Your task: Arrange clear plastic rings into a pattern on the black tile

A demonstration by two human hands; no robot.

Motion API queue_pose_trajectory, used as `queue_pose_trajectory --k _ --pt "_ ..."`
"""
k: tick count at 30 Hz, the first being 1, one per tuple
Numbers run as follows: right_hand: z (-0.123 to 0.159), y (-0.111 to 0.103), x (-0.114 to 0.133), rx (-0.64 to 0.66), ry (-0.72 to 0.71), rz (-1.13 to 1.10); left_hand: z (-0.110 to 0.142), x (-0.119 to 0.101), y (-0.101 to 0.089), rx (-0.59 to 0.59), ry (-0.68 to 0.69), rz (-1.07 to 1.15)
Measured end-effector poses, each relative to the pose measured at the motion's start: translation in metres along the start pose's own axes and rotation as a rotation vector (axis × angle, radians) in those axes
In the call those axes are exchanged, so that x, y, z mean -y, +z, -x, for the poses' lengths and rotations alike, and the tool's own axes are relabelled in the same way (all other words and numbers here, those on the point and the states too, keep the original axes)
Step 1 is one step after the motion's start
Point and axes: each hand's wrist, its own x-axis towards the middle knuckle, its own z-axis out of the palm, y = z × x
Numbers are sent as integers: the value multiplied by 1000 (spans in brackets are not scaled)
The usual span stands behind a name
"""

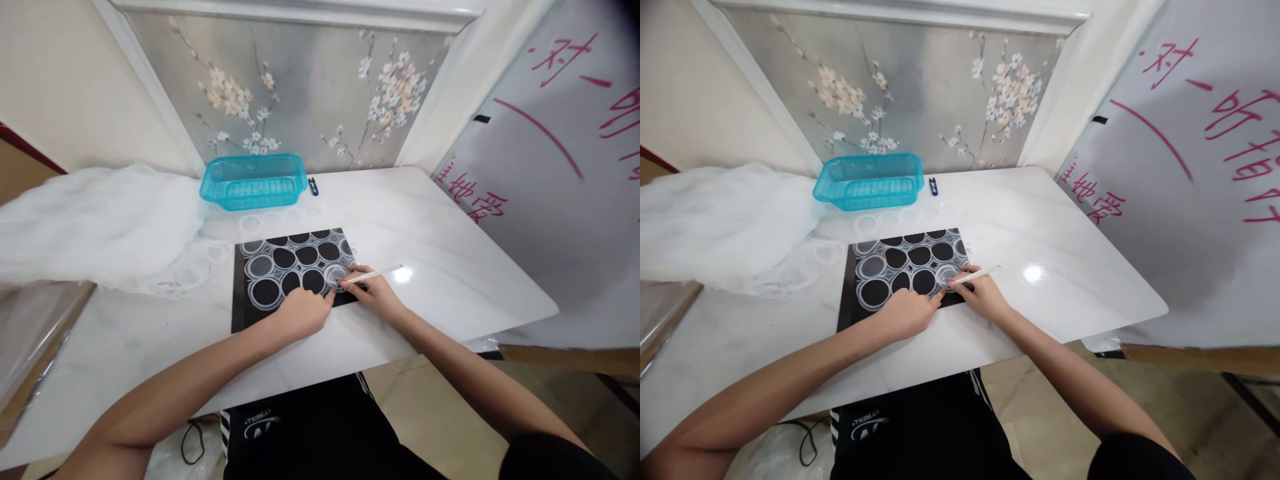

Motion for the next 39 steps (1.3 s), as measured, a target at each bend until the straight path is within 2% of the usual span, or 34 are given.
queue_pose_trajectory --k 4,9,11,13,17,18,20,22,25,28,33,39 --pt "6 1 -3 -23 -90 157 -1 0 2 4 10 -3" --pt "11 1 3 2 -401 506 -5 3 -2 -15 32 9" --pt "2 -3 3 19 -453 591 -7 4 -5 -16 48 17" --pt "-17 -11 -1 -61 -397 593 -9 5 -9 -6 63 14" --pt "-60 -42 -12 -488 -36 306 -10 5 -12 11 76 -7" --pt "-65 -49 -15 -575 33 226 -10 6 -12 11 75 -10" --pt "-64 -58 -18 -645 68 154 -9 6 -12 1 73 -15" --pt "-47 -58 -21 -589 13 211 -9 4 -11 -26 71 -17" --pt "-11 -47 -23 -317 -68 313 -11 0 -10 -69 72 -2" --pt "15 -35 -22 -126 -39 231 -18 -6 -12 -79 66 15" --pt "19 -31 -24 -90 52 23 -35 -9 -16 -52 37 4" --pt "12 -30 -29 -84 74 -9 -41 -6 -12 -48 26 11"
